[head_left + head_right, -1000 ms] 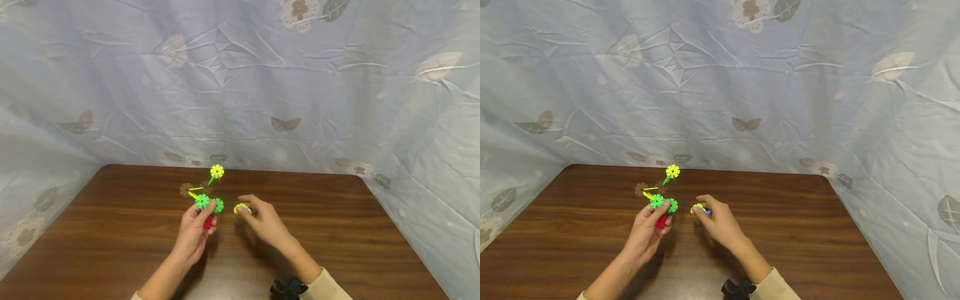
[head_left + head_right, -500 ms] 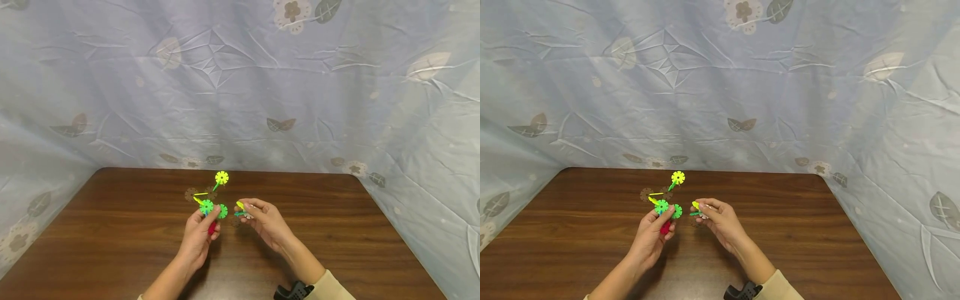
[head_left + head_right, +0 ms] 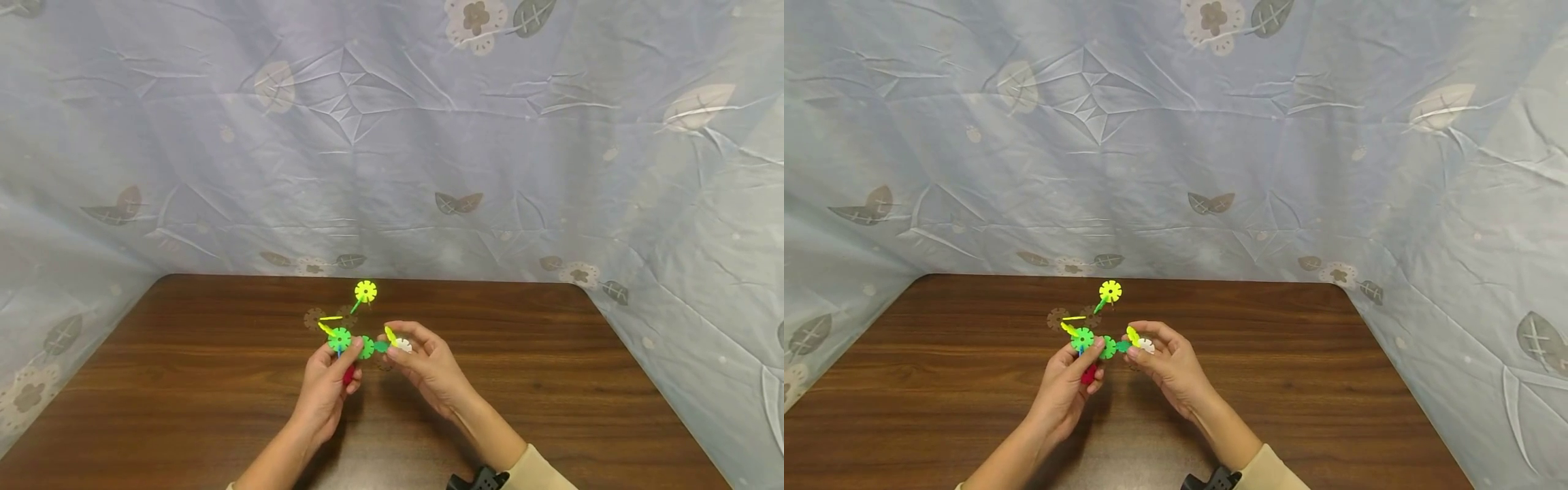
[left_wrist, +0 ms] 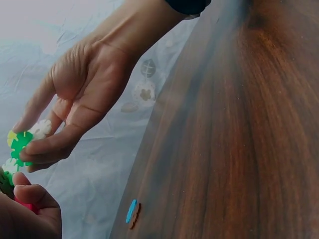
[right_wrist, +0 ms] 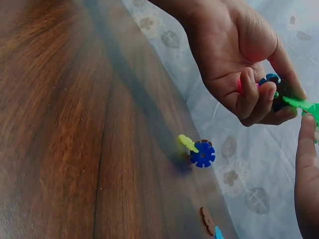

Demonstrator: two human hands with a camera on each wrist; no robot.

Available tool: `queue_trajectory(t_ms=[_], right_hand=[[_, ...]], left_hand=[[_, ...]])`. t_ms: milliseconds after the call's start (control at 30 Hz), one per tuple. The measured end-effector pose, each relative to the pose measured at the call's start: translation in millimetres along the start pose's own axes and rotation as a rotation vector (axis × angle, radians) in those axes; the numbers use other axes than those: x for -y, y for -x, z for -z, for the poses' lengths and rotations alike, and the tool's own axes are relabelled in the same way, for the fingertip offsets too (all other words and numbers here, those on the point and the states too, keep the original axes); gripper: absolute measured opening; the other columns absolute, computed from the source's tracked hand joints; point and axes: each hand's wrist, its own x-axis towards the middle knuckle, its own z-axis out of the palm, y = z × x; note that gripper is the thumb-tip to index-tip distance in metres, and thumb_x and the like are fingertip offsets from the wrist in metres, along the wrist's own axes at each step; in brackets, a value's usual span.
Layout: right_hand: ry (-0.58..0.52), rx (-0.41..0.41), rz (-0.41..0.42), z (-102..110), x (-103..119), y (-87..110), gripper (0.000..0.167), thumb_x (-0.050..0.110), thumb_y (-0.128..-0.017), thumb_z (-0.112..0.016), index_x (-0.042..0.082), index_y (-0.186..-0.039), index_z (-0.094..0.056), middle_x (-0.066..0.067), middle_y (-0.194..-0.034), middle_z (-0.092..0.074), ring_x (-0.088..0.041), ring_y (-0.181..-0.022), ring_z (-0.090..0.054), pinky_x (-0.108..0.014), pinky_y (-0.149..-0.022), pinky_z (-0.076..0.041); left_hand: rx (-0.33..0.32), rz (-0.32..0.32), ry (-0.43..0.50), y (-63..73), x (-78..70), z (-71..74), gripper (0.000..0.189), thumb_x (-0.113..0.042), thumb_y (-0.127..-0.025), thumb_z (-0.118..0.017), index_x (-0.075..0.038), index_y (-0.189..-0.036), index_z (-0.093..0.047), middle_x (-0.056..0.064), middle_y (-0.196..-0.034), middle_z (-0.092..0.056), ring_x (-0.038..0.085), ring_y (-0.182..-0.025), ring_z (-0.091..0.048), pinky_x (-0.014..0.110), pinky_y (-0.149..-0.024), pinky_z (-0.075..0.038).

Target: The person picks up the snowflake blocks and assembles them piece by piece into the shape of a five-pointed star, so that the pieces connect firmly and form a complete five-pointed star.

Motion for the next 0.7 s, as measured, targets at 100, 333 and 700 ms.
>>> queue_trajectory(t_ms=[100,333,700], right_hand=[[0.002,0.002,0.014,-0.4,0.3,0.7,0.038,0.005,-0.100,-0.068,0.014,-0.136,-0.060,-0.002,-0.130,-0.065,-0.009,-0.111,-0.071,-0.029,-0.106,-0.058],[0.058,0.019,0.063,-1.3,0.8,1.5,0.044,0.006,-0.099,-0.070,0.004,-0.140,-0.055,0.000,-0.121,-0.071,-0.006,-0.104,-0.073,-0.024,-0.095,-0.061],[0.204,0.012,0.145,-1.6,3.6,2.3,0.048,0.009,-0.098,-0.073,-0.002,-0.141,-0.056,0.006,-0.116,-0.076,-0.008,-0.100,-0.075,-0.026,-0.091,-0.063]], left_hand=[[0.002,-0.006,0.000,0.6,-0.3,-0.5,0.010,-0.019,-0.104,-0.066,-0.011,-0.105,-0.060,-0.009,-0.079,-0.060,0.001,-0.060,-0.053,0.011,-0.051,-0.039],[-0.010,-0.017,-0.013,1.4,-0.8,-0.1,0.007,-0.018,-0.104,-0.066,-0.012,-0.104,-0.062,-0.011,-0.080,-0.062,0.001,-0.061,-0.052,0.012,-0.052,-0.039],[-0.018,-0.019,-0.036,1.1,-1.1,1.0,0.006,-0.018,-0.103,-0.068,-0.013,-0.103,-0.063,-0.011,-0.081,-0.062,0.002,-0.062,-0.053,0.012,-0.053,-0.040]])
